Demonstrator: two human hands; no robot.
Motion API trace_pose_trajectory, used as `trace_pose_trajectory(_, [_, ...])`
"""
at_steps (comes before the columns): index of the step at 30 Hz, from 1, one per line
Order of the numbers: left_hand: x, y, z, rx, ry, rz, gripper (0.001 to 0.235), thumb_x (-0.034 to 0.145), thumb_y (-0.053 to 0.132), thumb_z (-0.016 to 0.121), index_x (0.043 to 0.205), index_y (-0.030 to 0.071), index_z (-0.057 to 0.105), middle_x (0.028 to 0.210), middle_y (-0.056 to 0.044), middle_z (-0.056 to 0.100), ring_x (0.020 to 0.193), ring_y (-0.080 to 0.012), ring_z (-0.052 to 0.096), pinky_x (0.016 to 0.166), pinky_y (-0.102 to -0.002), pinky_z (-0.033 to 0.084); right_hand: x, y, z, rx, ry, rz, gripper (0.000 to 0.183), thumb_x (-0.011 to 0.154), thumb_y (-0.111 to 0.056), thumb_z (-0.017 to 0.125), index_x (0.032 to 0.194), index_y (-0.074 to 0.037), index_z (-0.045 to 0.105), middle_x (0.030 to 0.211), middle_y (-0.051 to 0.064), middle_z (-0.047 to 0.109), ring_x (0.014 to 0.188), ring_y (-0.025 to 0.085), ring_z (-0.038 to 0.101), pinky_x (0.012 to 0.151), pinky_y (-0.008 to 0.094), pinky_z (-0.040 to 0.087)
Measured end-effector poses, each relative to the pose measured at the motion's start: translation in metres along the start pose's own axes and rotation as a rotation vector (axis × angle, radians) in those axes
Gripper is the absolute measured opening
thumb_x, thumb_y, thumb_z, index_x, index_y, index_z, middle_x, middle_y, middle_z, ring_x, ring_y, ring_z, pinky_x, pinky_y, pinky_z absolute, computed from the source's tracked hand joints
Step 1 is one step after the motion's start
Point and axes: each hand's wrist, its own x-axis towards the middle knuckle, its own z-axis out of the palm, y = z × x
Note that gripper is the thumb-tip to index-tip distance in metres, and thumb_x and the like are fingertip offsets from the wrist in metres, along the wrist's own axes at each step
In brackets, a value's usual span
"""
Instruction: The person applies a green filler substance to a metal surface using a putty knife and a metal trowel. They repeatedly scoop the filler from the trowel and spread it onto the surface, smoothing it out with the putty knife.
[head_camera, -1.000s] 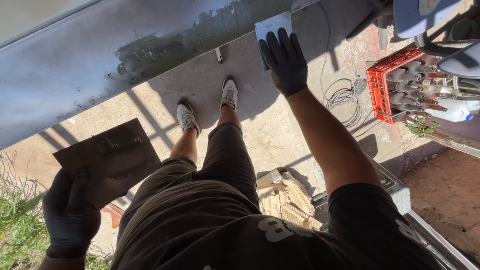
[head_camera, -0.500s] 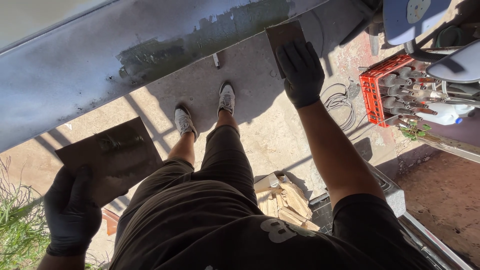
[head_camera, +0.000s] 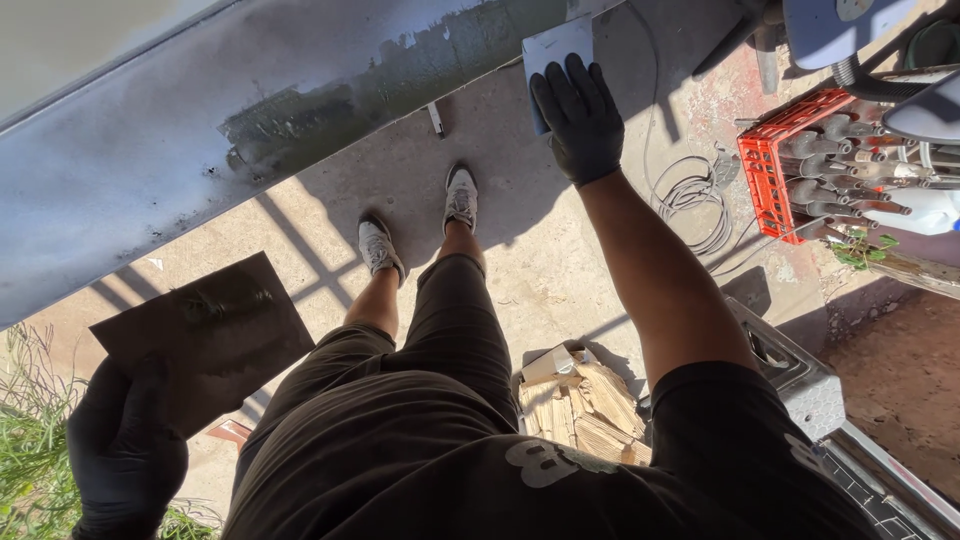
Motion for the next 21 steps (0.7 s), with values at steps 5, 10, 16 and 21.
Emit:
trace_pose_trajectory(5, [0.001,-0.004,0.005,0.052,-0.025,0.019,0.025,0.126,0.019,0.054,0.132,0.002,0.071,0.091,-0.012,0.06,0.09,-0.0227,0.046,0.078,-0.042,0.039,-0.038,-0.009,-0.01,0.125,-0.188,-0.04,0.043,0.09,0.016,0.059,0.126,0.0,0.075,0.124,0.016,0.073,0.122,0.04,0.07,0.096,0.048,0.062])
trace_pose_trajectory(10, [0.002,-0.009,0.01,-0.007,-0.015,0.064,0.023,0.124,0.014,0.054,0.127,-0.001,0.07,0.091,-0.013,0.062,0.09,-0.023,0.047,0.078,-0.041,0.039,-0.06,-0.037,-0.04,0.205,-0.193,0.127,0.073,0.076,0.013,0.05,0.142,-0.006,0.074,0.139,0.016,0.075,0.127,0.04,0.072,0.111,0.053,0.058])
trace_pose_trajectory(16, [0.004,-0.022,0.019,0.035,-0.01,0.229,0.026,0.12,0.009,0.052,0.134,-0.004,0.07,0.107,-0.019,0.072,0.088,-0.0341,0.059,0.078,-0.046,0.046,0.046,-0.024,-0.071,0.137,-0.124,0.022,0.048,0.102,-0.007,0.044,0.137,-0.003,0.078,0.136,0.02,0.075,0.13,0.044,0.068,0.114,0.059,0.052])
trace_pose_trajectory(21, [-0.004,-0.011,0.019,-0.072,-0.008,0.118,0.024,0.125,0.019,0.054,0.129,0.002,0.07,0.092,-0.011,0.065,0.084,-0.0234,0.05,0.073,-0.042,0.04,0.082,-0.019,-0.04,0.057,-0.08,-0.056,0.028,0.114,-0.014,0.061,0.132,-0.01,0.081,0.132,0.012,0.076,0.126,0.037,0.069,0.115,0.054,0.051])
